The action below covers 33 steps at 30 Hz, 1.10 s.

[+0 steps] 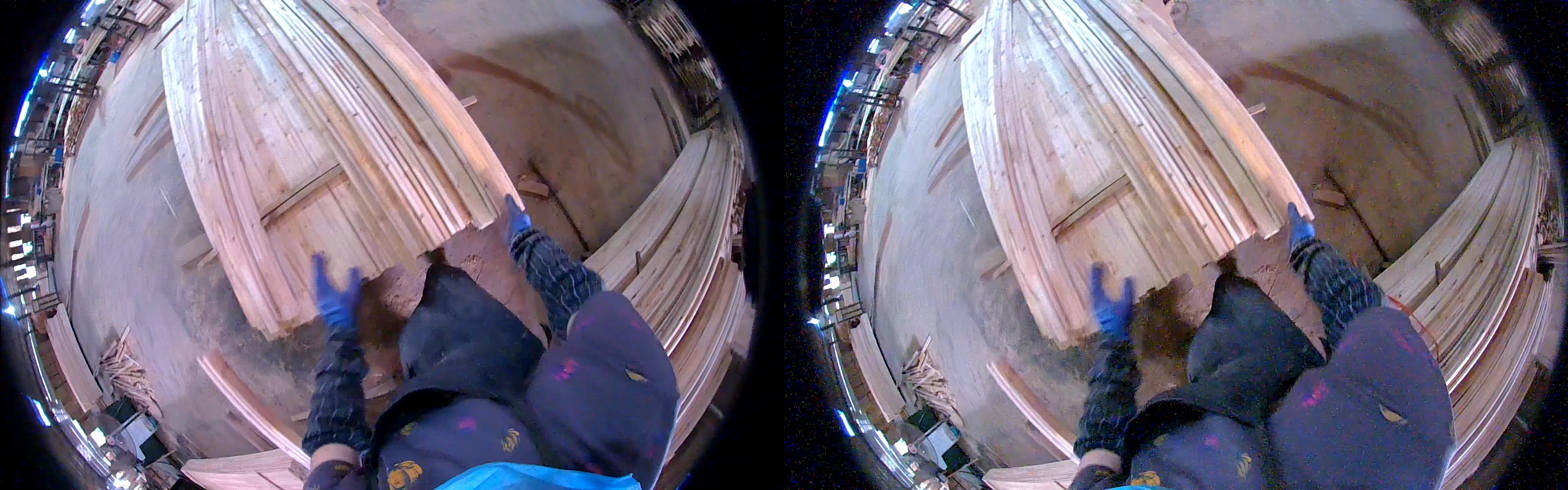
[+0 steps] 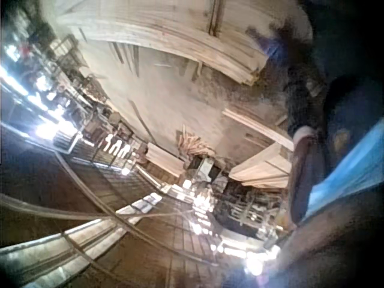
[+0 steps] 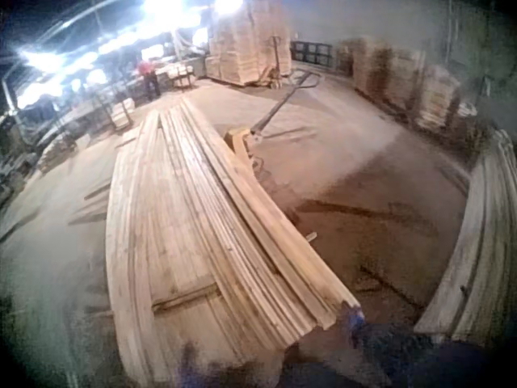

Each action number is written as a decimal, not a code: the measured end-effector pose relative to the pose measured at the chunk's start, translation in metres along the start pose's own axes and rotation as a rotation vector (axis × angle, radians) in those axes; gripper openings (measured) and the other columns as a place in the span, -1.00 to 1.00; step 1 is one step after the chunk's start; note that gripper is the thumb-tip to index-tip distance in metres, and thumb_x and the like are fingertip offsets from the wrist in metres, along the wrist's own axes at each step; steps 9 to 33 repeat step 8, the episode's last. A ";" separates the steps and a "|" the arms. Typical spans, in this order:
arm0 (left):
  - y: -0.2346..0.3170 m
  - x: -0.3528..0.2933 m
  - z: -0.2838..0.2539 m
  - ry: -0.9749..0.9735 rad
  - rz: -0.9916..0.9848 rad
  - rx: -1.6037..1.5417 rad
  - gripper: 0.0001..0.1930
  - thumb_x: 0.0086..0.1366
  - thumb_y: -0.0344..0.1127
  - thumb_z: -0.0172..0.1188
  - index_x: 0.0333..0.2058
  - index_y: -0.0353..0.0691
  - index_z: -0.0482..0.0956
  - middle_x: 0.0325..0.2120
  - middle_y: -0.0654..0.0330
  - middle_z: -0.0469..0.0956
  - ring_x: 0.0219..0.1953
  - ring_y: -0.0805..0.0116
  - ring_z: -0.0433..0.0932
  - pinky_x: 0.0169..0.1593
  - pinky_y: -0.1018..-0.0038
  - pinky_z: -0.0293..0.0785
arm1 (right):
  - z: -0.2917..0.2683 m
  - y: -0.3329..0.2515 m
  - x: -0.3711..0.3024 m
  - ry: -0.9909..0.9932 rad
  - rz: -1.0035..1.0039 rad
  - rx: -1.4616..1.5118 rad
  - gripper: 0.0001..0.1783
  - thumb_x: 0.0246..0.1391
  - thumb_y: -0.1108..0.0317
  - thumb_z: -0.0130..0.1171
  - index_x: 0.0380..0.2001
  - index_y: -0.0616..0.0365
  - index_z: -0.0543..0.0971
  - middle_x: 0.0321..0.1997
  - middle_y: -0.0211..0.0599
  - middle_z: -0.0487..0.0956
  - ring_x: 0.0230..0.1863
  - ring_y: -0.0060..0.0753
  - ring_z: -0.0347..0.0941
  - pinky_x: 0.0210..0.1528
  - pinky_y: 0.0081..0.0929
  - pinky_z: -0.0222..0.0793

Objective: The person repeatedly picks up long wooden planks from a pile and places them onto a conveyor belt. They then retrieve the planks from the other side of the conveyor and stack them neatly on a growing pile. The person wears blue gloves and a dark hoodie while performing this repetitive task.

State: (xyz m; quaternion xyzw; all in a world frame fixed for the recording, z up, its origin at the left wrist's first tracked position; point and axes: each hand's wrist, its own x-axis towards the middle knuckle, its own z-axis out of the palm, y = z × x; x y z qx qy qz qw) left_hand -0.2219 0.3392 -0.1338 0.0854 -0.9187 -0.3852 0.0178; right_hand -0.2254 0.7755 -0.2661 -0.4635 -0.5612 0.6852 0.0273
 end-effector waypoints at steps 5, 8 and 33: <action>0.111 0.049 0.238 -0.408 -0.335 -0.744 -0.11 0.16 -0.10 0.36 0.31 -0.34 0.07 0.22 -0.10 0.29 0.26 0.00 0.29 0.26 0.25 0.25 | 0.020 -0.010 0.011 0.049 0.450 0.343 -0.32 0.10 -0.03 0.24 0.26 -0.12 0.34 0.29 -0.39 0.33 0.17 -0.15 0.32 0.04 0.05 0.31; 0.132 0.086 0.320 -0.570 -0.402 -0.719 -0.07 0.17 -0.12 0.39 0.35 -0.26 -0.02 0.27 -0.09 0.21 0.22 0.07 0.30 0.20 0.26 0.32 | 0.033 -0.031 0.028 0.071 0.451 0.330 -0.31 0.11 -0.02 0.23 0.27 -0.12 0.32 0.29 -0.37 0.34 0.17 -0.18 0.31 0.13 -0.04 0.28; 0.132 0.086 0.320 -0.570 -0.402 -0.719 -0.07 0.17 -0.12 0.39 0.35 -0.26 -0.02 0.27 -0.09 0.21 0.22 0.07 0.30 0.20 0.26 0.32 | 0.033 -0.031 0.028 0.071 0.451 0.330 -0.31 0.11 -0.02 0.23 0.27 -0.12 0.32 0.29 -0.37 0.34 0.17 -0.18 0.31 0.13 -0.04 0.28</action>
